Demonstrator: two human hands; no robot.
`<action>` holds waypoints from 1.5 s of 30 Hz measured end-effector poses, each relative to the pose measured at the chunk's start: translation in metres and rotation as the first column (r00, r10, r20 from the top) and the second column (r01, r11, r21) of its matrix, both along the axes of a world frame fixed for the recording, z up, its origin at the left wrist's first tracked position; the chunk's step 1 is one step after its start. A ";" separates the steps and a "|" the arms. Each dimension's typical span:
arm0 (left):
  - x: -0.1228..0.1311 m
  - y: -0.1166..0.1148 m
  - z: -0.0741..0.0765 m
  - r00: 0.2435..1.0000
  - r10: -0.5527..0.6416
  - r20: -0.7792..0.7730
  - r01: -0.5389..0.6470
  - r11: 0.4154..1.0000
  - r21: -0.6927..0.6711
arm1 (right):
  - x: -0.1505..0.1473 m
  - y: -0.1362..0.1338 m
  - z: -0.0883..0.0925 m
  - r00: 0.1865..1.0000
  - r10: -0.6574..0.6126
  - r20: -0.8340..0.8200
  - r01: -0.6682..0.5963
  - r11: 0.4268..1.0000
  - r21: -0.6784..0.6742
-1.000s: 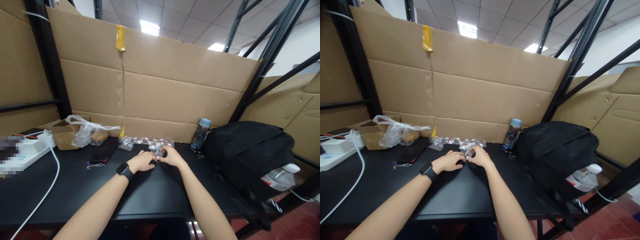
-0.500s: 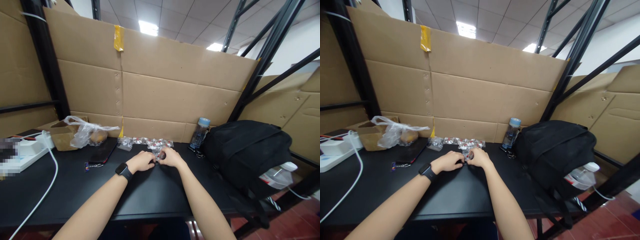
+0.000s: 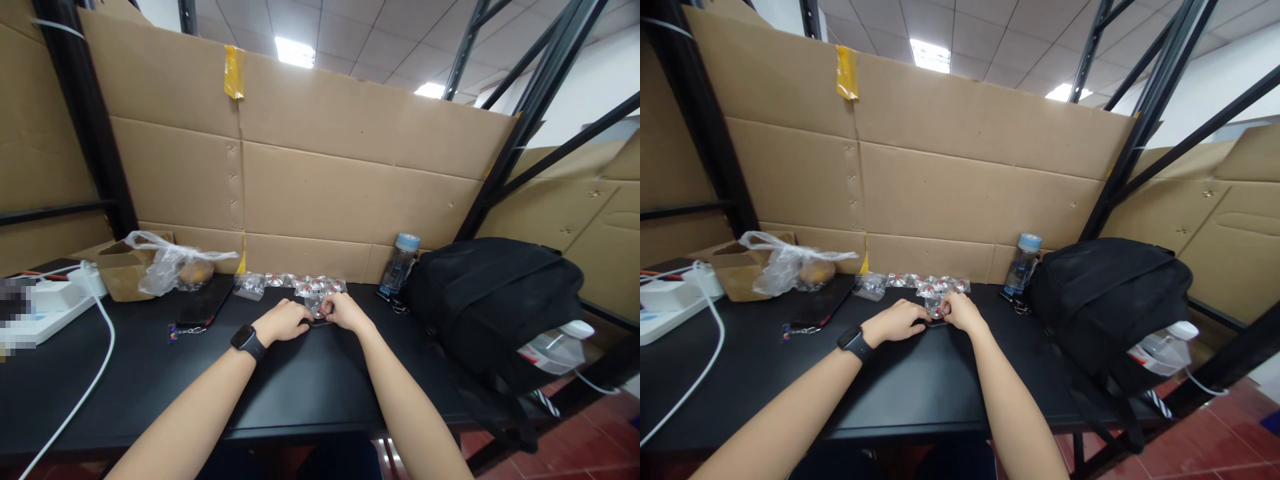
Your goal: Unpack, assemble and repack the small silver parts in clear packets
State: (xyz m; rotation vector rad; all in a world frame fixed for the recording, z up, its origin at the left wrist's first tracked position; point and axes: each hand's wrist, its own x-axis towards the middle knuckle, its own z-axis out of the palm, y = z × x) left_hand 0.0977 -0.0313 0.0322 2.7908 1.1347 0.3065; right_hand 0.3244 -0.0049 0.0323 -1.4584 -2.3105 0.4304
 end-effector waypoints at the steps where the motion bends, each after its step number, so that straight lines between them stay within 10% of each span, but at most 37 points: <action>1: 0.000 0.001 -0.002 1.000 -0.002 -0.002 0.002 1.000 0.002 | 0.000 0.001 -0.001 0.999 0.028 -0.028 -0.028 1.000 -0.004; 21: 0.000 0.002 -0.008 0.999 -0.048 -0.002 0.048 0.999 0.021 | 0.008 0.011 -0.004 0.973 0.049 -0.226 -0.055 0.998 -0.020; 28: 0.001 0.003 -0.012 1.000 -0.031 0.001 0.031 1.000 -0.004 | -0.007 0.016 -0.011 0.817 -0.201 -0.541 0.087 0.969 -0.229; 31: 0.001 0.003 -0.012 1.000 -0.015 -0.002 0.015 1.000 -0.005 | -0.007 0.016 -0.012 0.840 -0.237 -0.487 0.155 0.967 -0.204; 37: 0.001 -0.001 -0.010 1.000 -0.001 -0.018 0.001 1.000 0.011 | 0.005 0.014 -0.010 0.971 0.154 -0.185 -0.126 0.980 0.153; 45: 0.001 0.007 -0.020 0.999 0.033 -0.028 -0.035 0.997 -0.070 | 0.005 0.016 -0.015 0.993 0.095 -0.068 -0.082 0.980 0.180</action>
